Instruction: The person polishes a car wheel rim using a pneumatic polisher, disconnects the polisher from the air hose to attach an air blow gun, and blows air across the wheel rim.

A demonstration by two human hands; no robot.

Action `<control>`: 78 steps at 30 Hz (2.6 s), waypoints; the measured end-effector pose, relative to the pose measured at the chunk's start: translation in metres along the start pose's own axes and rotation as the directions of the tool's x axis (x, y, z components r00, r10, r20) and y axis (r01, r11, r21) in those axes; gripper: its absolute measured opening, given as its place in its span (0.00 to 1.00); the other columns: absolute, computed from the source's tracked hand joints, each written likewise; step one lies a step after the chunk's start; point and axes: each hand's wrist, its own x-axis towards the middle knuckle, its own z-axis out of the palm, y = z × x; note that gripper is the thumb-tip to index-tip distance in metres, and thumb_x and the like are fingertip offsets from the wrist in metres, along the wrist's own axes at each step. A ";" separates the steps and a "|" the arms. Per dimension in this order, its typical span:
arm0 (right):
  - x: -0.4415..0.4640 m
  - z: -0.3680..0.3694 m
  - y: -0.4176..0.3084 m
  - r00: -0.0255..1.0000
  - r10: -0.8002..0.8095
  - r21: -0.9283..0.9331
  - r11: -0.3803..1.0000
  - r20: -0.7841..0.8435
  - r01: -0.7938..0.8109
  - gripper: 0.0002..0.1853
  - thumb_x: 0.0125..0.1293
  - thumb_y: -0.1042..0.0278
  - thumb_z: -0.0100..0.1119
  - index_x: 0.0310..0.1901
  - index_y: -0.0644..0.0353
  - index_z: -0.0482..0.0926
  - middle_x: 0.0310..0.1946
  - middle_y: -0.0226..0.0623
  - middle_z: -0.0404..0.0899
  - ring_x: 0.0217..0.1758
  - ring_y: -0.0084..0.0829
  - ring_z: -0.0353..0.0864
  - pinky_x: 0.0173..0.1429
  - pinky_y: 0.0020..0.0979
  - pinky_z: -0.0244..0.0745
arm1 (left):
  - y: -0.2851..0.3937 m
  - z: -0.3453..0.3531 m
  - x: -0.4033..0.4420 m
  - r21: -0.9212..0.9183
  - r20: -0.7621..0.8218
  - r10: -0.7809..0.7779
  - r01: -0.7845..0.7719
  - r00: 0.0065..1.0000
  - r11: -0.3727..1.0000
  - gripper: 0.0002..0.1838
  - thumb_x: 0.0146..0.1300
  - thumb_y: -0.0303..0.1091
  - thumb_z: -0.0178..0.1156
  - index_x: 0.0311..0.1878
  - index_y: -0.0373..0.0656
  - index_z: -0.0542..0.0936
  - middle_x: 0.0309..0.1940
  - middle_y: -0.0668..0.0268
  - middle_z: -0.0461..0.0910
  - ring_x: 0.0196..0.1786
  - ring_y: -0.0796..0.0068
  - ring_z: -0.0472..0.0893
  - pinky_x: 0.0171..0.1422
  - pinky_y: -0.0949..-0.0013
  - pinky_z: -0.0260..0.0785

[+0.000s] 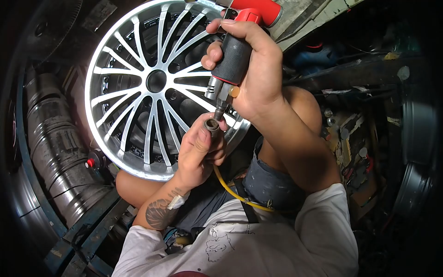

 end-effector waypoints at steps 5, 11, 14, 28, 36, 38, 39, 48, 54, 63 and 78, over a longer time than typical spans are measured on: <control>-0.002 0.004 0.002 1.000 0.018 -0.020 1.000 0.002 -0.018 0.13 0.68 0.63 0.56 0.41 0.68 0.76 0.25 0.37 0.75 0.26 0.26 0.74 0.36 0.31 0.72 | 0.000 0.005 -0.003 0.096 -0.017 -0.007 0.008 1.000 0.995 0.26 0.75 0.55 0.53 0.57 0.39 0.70 0.22 0.77 0.60 0.21 0.87 0.57 0.26 0.79 0.49; -0.005 0.006 0.000 0.997 0.010 -0.089 0.996 0.082 -0.003 0.14 0.68 0.62 0.54 0.42 0.69 0.76 0.21 0.38 0.73 0.26 0.27 0.74 0.36 0.30 0.71 | -0.006 -0.001 -0.003 -0.023 0.039 -0.009 0.010 0.999 1.000 0.23 0.76 0.51 0.54 0.58 0.39 0.71 0.26 0.76 0.65 0.22 0.88 0.60 0.26 0.80 0.50; -0.006 0.001 -0.004 0.962 0.038 -0.036 0.999 0.269 -0.029 0.14 0.72 0.66 0.47 0.51 0.68 0.69 0.42 0.41 0.74 0.30 0.26 0.72 0.38 0.31 0.70 | -0.013 -0.006 -0.003 -0.092 0.088 0.025 -0.017 0.996 0.996 0.23 0.77 0.49 0.53 0.61 0.38 0.70 0.32 0.73 0.71 0.24 0.87 0.62 0.27 0.81 0.53; -0.014 0.007 -0.015 0.917 0.205 0.131 0.956 0.342 -0.263 0.18 0.68 0.60 0.52 0.45 0.72 0.73 0.20 0.42 0.75 0.25 0.31 0.73 0.39 0.29 0.71 | -0.041 -0.028 -0.005 0.017 0.185 0.237 -0.244 0.954 0.970 0.29 0.76 0.54 0.51 0.64 0.36 0.73 0.47 0.60 0.79 0.36 0.81 0.73 0.40 0.78 0.66; -0.022 -0.001 -0.009 0.890 0.108 0.121 0.976 0.442 -0.179 0.14 0.72 0.67 0.47 0.45 0.67 0.79 0.25 0.48 0.77 0.32 0.35 0.77 0.45 0.35 0.74 | -0.041 -0.023 -0.008 0.049 0.156 0.184 -0.193 0.970 0.980 0.35 0.73 0.62 0.50 0.55 0.33 0.78 0.40 0.61 0.80 0.32 0.78 0.74 0.39 0.75 0.65; -0.020 -0.010 -0.003 0.872 0.052 0.095 0.989 0.487 -0.112 0.14 0.73 0.69 0.46 0.49 0.62 0.81 0.26 0.50 0.78 0.35 0.36 0.78 0.49 0.37 0.76 | -0.041 -0.023 -0.009 0.068 0.131 0.146 -0.155 0.981 0.986 0.37 0.72 0.66 0.50 0.51 0.32 0.80 0.37 0.62 0.80 0.32 0.78 0.74 0.38 0.75 0.65; -0.019 -0.012 -0.003 0.868 0.034 0.098 0.991 0.496 -0.095 0.13 0.73 0.69 0.46 0.49 0.62 0.81 0.26 0.50 0.78 0.34 0.36 0.78 0.49 0.37 0.76 | -0.041 -0.021 -0.010 0.061 0.112 0.137 -0.144 0.984 0.988 0.38 0.71 0.67 0.50 0.48 0.32 0.80 0.36 0.62 0.80 0.32 0.78 0.74 0.37 0.75 0.64; -0.025 0.006 -0.013 0.913 0.106 0.054 0.989 0.395 -0.138 0.10 0.67 0.70 0.54 0.45 0.65 0.80 0.26 0.46 0.78 0.30 0.33 0.79 0.49 0.36 0.78 | -0.039 -0.019 -0.013 0.084 0.116 0.180 -0.190 0.977 0.978 0.36 0.71 0.63 0.52 0.45 0.31 0.82 0.37 0.57 0.83 0.38 0.68 0.81 0.44 0.69 0.71; -0.028 0.012 -0.018 0.919 0.158 0.003 0.985 0.362 -0.170 0.10 0.63 0.70 0.59 0.42 0.66 0.79 0.26 0.44 0.79 0.27 0.30 0.79 0.50 0.35 0.78 | -0.039 -0.017 -0.014 0.094 0.091 0.174 -0.183 0.980 0.979 0.38 0.70 0.65 0.52 0.45 0.29 0.82 0.37 0.56 0.83 0.40 0.67 0.81 0.46 0.68 0.71; -0.031 0.009 -0.021 0.890 0.299 -0.050 0.952 0.345 -0.301 0.13 0.62 0.67 0.60 0.43 0.68 0.78 0.25 0.43 0.79 0.25 0.30 0.79 0.44 0.33 0.78 | -0.034 -0.014 -0.017 0.102 0.046 0.075 -0.079 0.996 0.992 0.42 0.65 0.66 0.59 0.66 0.37 0.68 0.45 0.58 0.81 0.41 0.69 0.77 0.43 0.68 0.65; 0.006 -0.016 -0.033 0.971 0.166 0.515 0.826 0.169 -0.231 0.16 0.73 0.68 0.58 0.49 0.71 0.65 0.34 0.39 0.71 0.32 0.23 0.74 0.40 0.25 0.76 | -0.022 -0.001 0.000 0.122 0.175 0.142 -0.165 0.974 0.979 0.29 0.78 0.52 0.49 0.67 0.36 0.69 0.31 0.72 0.68 0.28 0.83 0.66 0.31 0.78 0.52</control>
